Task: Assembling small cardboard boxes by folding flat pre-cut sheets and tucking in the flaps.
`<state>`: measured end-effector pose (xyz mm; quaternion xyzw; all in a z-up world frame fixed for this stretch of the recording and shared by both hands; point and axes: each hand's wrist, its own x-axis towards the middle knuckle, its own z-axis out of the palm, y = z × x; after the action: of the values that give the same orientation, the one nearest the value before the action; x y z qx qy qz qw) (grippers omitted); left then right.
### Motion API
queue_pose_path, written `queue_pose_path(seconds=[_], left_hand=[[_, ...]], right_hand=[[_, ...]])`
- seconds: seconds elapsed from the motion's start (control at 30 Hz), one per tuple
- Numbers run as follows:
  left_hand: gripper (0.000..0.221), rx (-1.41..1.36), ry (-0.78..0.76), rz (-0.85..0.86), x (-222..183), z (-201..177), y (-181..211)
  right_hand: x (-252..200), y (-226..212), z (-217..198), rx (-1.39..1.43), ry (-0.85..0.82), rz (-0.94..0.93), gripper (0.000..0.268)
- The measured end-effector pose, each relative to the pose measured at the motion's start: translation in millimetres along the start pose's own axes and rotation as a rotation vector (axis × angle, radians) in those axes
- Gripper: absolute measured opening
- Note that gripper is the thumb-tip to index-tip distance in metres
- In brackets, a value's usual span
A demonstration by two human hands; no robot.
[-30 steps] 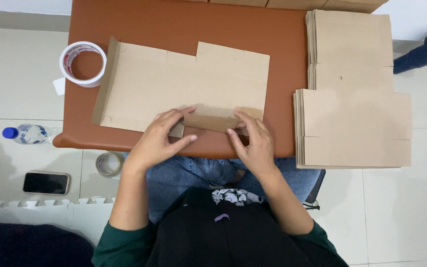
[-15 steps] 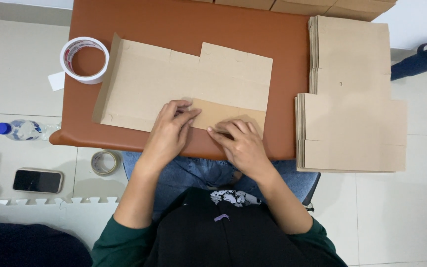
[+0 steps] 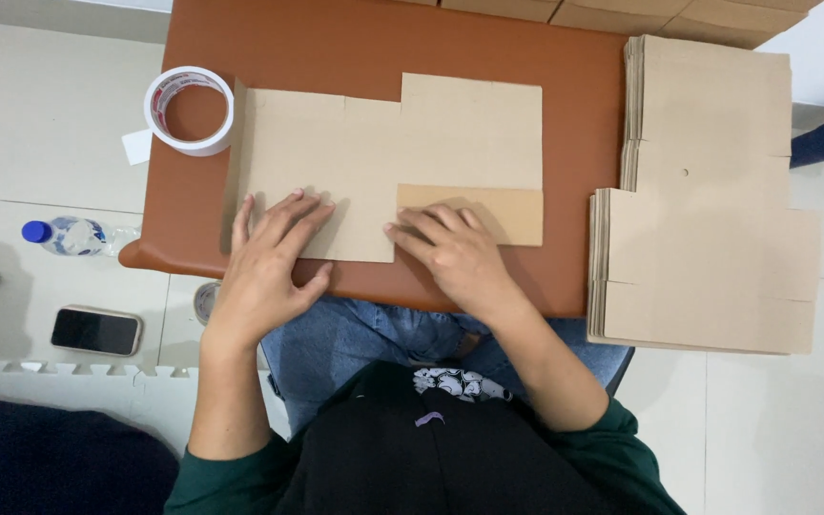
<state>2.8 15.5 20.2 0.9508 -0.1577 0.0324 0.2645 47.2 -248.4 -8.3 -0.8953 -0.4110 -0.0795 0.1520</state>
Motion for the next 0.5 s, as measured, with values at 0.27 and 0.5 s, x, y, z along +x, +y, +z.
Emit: queue_pose_path(seconds=[0.27,0.5], left_hand=[[0.047,-0.020,-0.012,0.147,18.9,18.0,10.7],[0.031,0.019,0.091,0.119,22.5,30.0,6.2]], right_hand=[[-8.5,5.7,-23.4,0.044,-0.005,0.073,0.037],[-5.1,11.6,14.3,-0.069,0.188,0.116,0.015]])
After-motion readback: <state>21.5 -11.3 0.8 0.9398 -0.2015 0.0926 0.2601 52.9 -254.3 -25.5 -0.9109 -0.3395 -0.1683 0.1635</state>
